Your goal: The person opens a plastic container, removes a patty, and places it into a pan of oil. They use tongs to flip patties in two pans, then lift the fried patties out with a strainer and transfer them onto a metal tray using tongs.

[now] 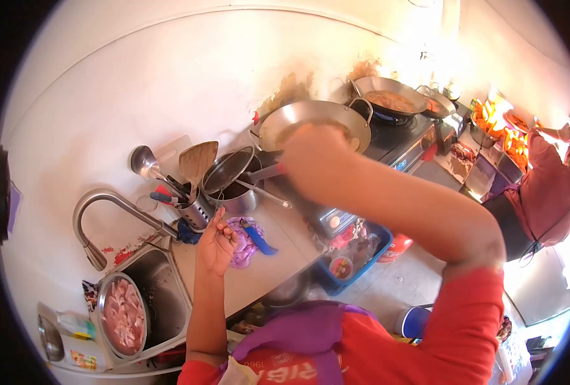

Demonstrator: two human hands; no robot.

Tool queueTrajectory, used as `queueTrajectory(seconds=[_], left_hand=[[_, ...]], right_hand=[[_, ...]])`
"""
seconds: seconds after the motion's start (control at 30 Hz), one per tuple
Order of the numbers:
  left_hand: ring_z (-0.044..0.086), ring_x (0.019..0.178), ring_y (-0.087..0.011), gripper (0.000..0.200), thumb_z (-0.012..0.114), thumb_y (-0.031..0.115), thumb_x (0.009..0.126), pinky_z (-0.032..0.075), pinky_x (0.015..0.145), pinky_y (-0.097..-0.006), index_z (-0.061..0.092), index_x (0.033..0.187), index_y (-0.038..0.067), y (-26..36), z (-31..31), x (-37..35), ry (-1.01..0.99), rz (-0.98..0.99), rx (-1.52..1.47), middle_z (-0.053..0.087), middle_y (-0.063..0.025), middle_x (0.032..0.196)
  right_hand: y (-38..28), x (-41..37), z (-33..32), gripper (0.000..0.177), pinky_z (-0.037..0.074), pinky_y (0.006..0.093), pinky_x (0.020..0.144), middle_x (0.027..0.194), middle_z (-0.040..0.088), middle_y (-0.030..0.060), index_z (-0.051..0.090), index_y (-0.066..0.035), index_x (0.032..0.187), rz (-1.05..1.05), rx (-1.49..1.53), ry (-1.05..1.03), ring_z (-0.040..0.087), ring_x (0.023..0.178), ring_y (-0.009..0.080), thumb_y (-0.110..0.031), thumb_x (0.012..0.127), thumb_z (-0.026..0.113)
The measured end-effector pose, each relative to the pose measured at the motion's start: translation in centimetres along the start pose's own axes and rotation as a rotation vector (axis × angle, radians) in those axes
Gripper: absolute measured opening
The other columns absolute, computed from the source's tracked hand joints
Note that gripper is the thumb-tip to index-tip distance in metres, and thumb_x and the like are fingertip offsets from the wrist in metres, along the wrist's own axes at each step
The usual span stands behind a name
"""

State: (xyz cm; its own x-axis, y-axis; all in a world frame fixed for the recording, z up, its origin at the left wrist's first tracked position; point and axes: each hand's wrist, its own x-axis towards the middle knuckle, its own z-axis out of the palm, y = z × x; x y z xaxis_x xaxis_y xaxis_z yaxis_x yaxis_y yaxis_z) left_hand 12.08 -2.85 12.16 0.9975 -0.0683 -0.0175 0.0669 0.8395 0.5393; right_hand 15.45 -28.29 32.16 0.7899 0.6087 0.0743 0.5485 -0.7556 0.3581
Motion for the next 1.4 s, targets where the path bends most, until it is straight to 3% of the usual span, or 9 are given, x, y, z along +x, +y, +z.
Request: queueTrajectory(seconds=[0.07,0.3,0.6,0.83,0.93,1.13,1.23,1.33,1.4], left_hand=[[0.051,0.073,-0.0105,0.035,0.046,0.015,0.095,0.046,0.075,-0.0287,0.043,0.128,0.004,-0.3,-0.3,0.0,0.005,-0.019,-0.015,0.052,0.0034,0.079],[0.048,0.07,-0.0098,0.032,0.049,0.017,0.095,0.046,0.068,-0.0245,0.045,0.124,0.006,-1.5,0.8,-0.6,0.134,-0.022,0.046,0.046,0.003,0.076],[0.049,0.07,-0.0105,0.025,0.051,0.017,0.094,0.047,0.068,-0.0242,0.05,0.117,0.006,-1.7,0.9,-1.1,0.142,-0.014,0.021,0.047,0.0011,0.075],[0.049,0.071,-0.0109,0.028,0.05,0.016,0.094,0.047,0.07,-0.0258,0.049,0.119,0.005,-1.9,0.7,-1.3,0.128,-0.004,0.037,0.048,0.0016,0.077],[0.049,0.073,-0.01,0.033,0.048,0.014,0.094,0.046,0.073,-0.0271,0.046,0.126,0.005,-1.6,0.0,-1.3,0.115,-0.01,0.044,0.049,0.0034,0.078],[0.046,0.07,-0.0088,0.032,0.048,0.016,0.095,0.044,0.069,-0.0227,0.045,0.126,0.008,-2.0,1.1,-1.4,0.172,0.003,0.081,0.045,0.003,0.077],[0.047,0.071,-0.009,0.035,0.048,0.016,0.095,0.045,0.07,-0.0231,0.043,0.128,0.008,-2.2,1.1,-1.3,0.169,0.002,0.077,0.045,0.003,0.077],[0.048,0.071,-0.0094,0.036,0.048,0.016,0.095,0.047,0.07,-0.0236,0.043,0.129,0.008,-2.4,1.0,-1.2,0.168,0.007,0.089,0.046,0.0027,0.077],[0.048,0.071,-0.0097,0.035,0.048,0.016,0.095,0.047,0.07,-0.0238,0.043,0.128,0.008,-2.4,1.0,-1.1,0.177,0.008,0.096,0.047,0.0024,0.077]], right_hand=[[2.0,-2.3,-0.3,0.03,0.051,0.0375,0.063,0.088,0.06,0.0117,0.057,-0.002,0.1,-0.013,0.111,0.182,0.062,0.079,0.0274,-0.024,0.079,0.063],[6.5,-5.6,0.4,0.051,0.048,0.0372,0.065,0.088,0.057,0.0106,0.051,-0.001,0.12,0.174,-0.162,0.213,0.061,0.078,0.0255,-0.025,0.077,0.065],[10.1,-2.7,7.6,0.039,0.042,0.0307,0.068,0.082,0.055,0.0033,0.056,-0.005,0.107,0.082,-0.339,0.15,0.056,0.079,0.0183,-0.008,0.069,0.059],[10.9,1.1,11.4,0.031,0.047,0.0365,0.063,0.081,0.057,0.0064,0.058,-0.008,0.101,0.176,0.006,0.148,0.062,0.075,0.0234,-0.018,0.073,0.066],[11.7,0.3,9.9,0.03,0.047,0.0368,0.064,0.082,0.058,0.006,0.058,-0.008,0.1,0.183,-0.085,0.26,0.062,0.076,0.0234,-0.02,0.074,0.067],[12.8,-4.5,6.3,0.032,0.048,0.0385,0.065,0.086,0.059,0.0054,0.059,-0.012,0.105,0.259,-0.244,0.034,0.062,0.079,0.0232,-0.023,0.075,0.067],[12.9,-4.7,7.3,0.028,0.049,0.0402,0.067,0.086,0.061,0.0072,0.061,-0.012,0.101,0.307,-0.018,-0.115,0.063,0.081,0.0259,-0.027,0.077,0.064],[12.3,-3.1,9.3,0.024,0.052,0.0394,0.07,0.084,0.066,0.0113,0.068,-0.009,0.083,0.379,0.161,-0.103,0.065,0.083,0.0274,-0.03,0.074,0.062],[11.8,-1.9,10.2,0.025,0.051,0.0398,0.07,0.085,0.067,0.0119,0.068,-0.009,0.086,0.42,0.263,-0.09,0.065,0.084,0.0281,-0.031,0.075,0.06]])
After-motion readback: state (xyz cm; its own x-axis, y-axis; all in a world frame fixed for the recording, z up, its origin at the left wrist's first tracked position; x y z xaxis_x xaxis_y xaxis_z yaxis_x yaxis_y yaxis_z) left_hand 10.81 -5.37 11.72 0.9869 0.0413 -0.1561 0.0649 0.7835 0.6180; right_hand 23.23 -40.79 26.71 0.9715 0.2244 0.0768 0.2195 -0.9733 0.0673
